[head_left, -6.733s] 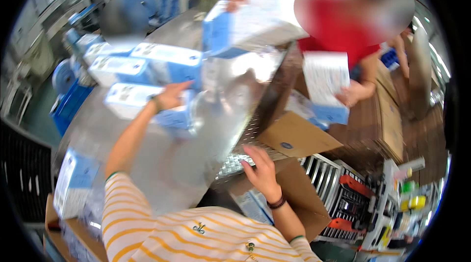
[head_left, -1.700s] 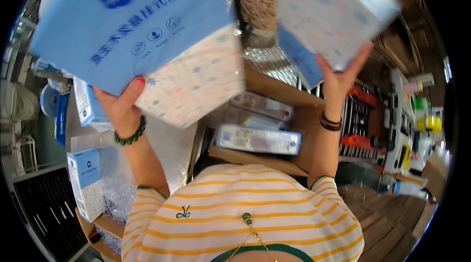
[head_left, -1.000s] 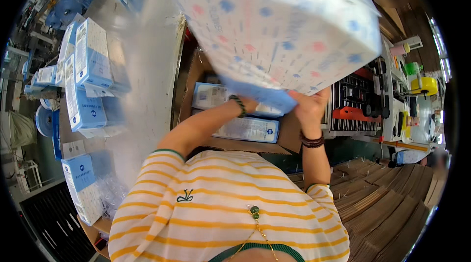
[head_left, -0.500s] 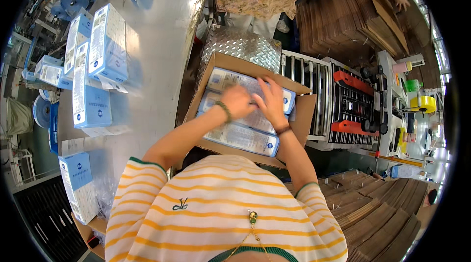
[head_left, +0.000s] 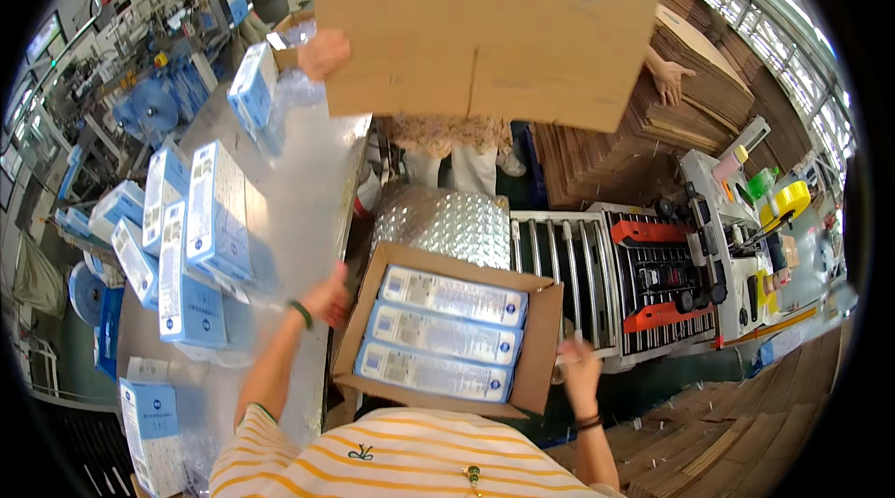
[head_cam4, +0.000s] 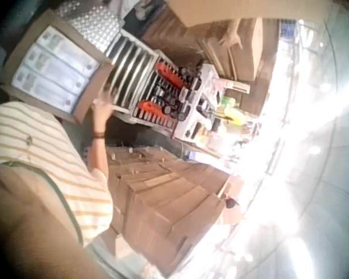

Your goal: The person places several tissue boxes into larger cardboard containers by hand at a manufacturing station and passes them through a sealing machine. They also retrieve loose scraps and place them into a blue bin.

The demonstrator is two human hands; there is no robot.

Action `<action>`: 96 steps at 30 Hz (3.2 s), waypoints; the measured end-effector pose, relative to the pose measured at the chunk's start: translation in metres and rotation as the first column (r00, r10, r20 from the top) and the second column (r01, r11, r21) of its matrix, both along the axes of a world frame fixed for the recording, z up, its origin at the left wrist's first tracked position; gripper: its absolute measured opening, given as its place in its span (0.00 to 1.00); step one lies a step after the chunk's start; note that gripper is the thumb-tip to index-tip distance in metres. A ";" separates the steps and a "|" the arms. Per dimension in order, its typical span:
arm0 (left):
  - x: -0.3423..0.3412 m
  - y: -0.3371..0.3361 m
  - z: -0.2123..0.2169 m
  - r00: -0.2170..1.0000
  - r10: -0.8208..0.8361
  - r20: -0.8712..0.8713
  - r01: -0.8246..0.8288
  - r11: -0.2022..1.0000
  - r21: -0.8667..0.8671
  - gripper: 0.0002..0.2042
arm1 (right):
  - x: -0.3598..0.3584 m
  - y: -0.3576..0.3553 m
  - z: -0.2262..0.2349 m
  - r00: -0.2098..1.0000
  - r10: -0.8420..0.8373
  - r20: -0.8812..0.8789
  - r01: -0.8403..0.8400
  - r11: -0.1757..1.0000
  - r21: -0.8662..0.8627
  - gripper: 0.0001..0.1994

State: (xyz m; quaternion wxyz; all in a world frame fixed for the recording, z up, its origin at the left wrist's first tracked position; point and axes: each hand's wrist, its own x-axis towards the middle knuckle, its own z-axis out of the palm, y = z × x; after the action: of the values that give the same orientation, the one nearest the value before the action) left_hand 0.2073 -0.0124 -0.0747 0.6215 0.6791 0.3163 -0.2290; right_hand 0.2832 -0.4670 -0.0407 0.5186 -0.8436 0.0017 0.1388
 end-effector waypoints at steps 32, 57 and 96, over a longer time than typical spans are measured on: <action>0.020 -0.154 -0.130 0.718 0.132 0.683 -0.453 0.834 0.315 0.19 | 0.138 0.050 -0.136 0.902 -0.115 0.415 0.280 0.888 -0.364 0.13; 0.383 -0.506 -0.143 0.599 0.147 0.787 -0.474 0.857 0.201 0.17 | 0.407 -0.233 -0.117 0.738 0.284 0.612 0.244 0.733 -0.635 0.27; 0.195 -0.244 0.211 -0.186 -0.472 0.862 0.437 0.746 0.502 0.21 | -0.236 -0.349 0.346 0.260 0.229 0.938 0.732 -0.680 -0.037 0.15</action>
State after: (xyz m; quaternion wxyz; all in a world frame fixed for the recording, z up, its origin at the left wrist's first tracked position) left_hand 0.4019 -0.2567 0.1360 0.5222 0.7101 -0.4614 0.1003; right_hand 0.0468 -0.8160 0.3050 -0.4393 -0.6397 0.3780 -0.5049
